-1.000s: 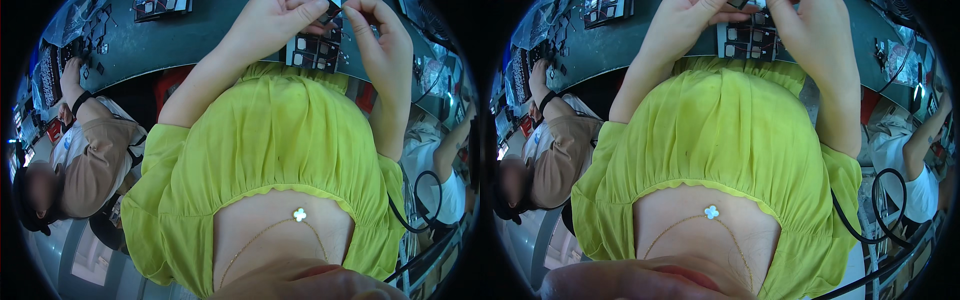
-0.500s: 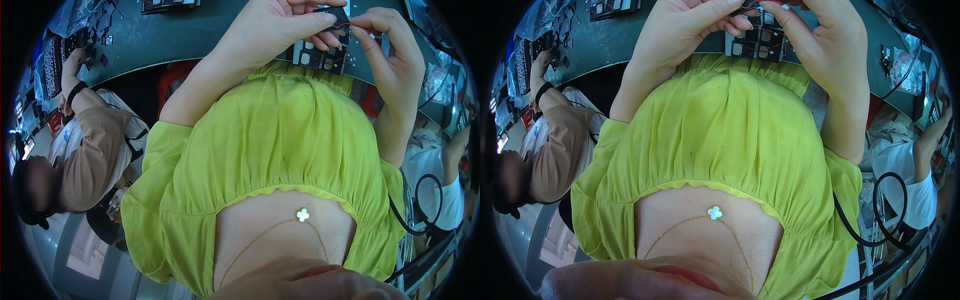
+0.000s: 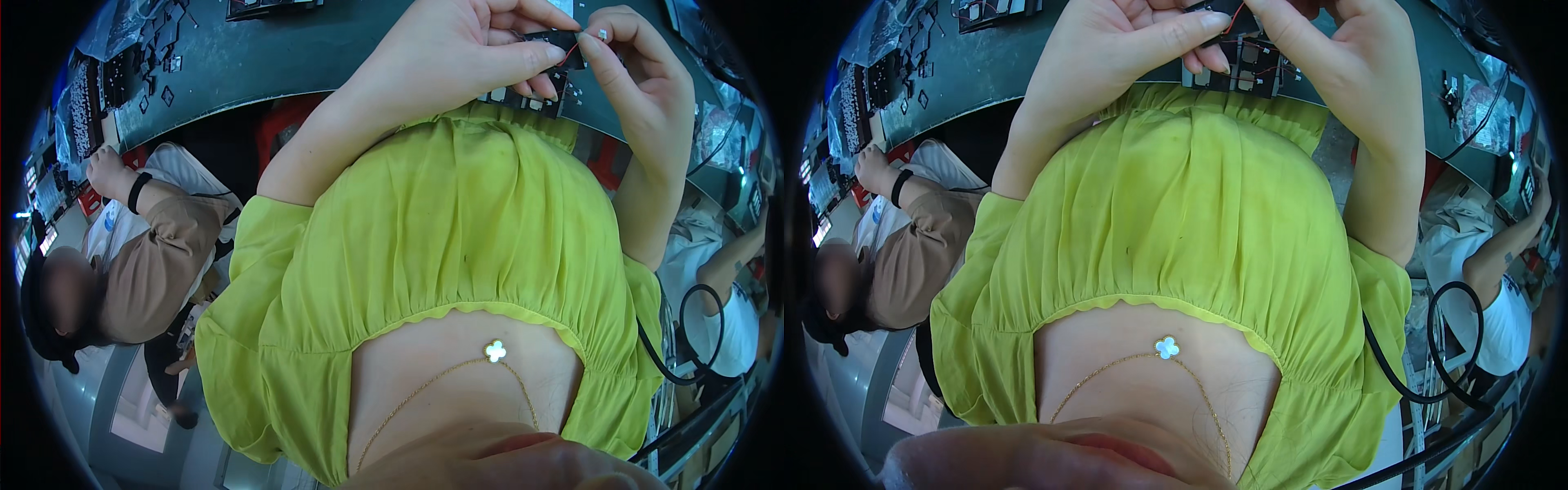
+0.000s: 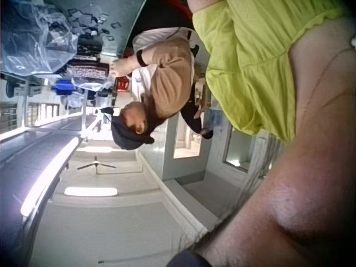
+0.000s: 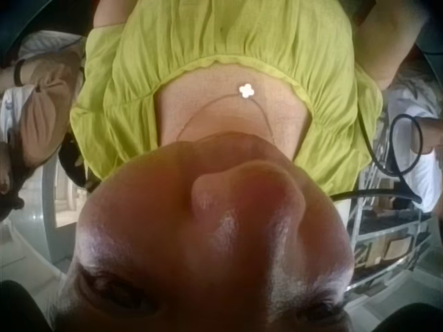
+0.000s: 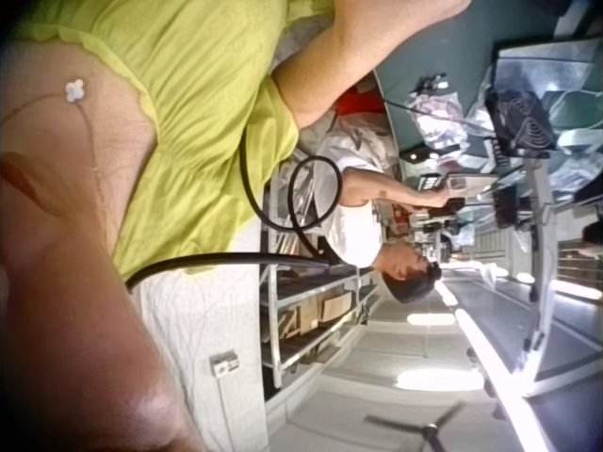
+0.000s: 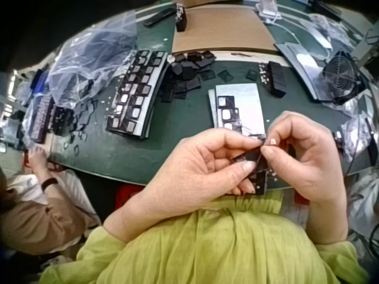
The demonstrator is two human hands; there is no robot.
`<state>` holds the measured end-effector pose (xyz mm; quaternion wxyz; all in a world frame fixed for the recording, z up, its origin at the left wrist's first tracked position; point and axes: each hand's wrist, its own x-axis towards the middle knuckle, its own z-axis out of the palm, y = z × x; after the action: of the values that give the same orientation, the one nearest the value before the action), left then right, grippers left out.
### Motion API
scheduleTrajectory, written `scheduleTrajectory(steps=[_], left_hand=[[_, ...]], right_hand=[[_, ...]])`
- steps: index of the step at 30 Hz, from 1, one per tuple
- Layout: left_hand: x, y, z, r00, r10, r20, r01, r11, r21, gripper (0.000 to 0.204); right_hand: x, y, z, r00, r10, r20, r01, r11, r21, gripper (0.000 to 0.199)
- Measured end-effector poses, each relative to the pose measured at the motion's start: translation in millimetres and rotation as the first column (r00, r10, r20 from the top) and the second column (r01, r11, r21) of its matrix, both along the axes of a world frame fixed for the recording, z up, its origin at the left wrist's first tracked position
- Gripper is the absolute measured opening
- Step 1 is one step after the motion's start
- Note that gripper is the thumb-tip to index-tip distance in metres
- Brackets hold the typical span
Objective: Inspecting and preparing small electronic modules and wiring at a manual workstation.
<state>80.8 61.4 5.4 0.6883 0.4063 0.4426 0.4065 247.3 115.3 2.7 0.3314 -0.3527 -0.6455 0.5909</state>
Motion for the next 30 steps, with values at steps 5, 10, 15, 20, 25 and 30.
scheduleTrajectory(steps=[5, 10, 15, 20, 25, 30], left_hand=[[0.8, 1.0, 4.4, 1.000, 0.007, -0.010, -0.008, 1.000, -0.025, 0.024], [-0.3, 1.4, 6.6, 1.000, 0.016, -0.022, -0.017, 0.999, -0.050, 0.022], [-1.5, 2.7, 4.3, 1.000, 0.006, 0.026, -0.005, 1.000, -0.029, 0.022], [-3.9, 1.2, 1.8, 0.998, 0.026, 0.058, -0.025, 0.999, -0.022, 0.020], [-5.3, -0.3, 0.9, 0.996, 0.037, 0.079, -0.034, 0.999, -0.028, 0.018], [-5.7, -1.5, 2.6, 0.990, 0.040, 0.137, -0.032, 0.998, -0.058, 0.019]], right_hand=[[1.8, 1.9, -3.8, 0.997, 0.045, -0.058, -0.054, 0.984, -0.168, 0.008], [-0.8, -2.1, -5.8, 0.997, -0.018, -0.080, 0.002, 0.981, -0.194, 0.006], [-0.1, -0.4, -3.2, 0.996, -0.004, -0.085, -0.017, 0.971, -0.240, 0.006], [-2.7, -1.6, -8.2, 0.989, -0.059, -0.139, 0.025, 0.973, -0.231, 0.006], [-0.5, -1.8, -15.1, 0.970, -0.075, -0.231, 0.051, 0.993, -0.110, 0.006], [2.7, -0.5, -15.3, 0.979, -0.028, -0.203, 0.013, 0.997, -0.074, 0.006]])
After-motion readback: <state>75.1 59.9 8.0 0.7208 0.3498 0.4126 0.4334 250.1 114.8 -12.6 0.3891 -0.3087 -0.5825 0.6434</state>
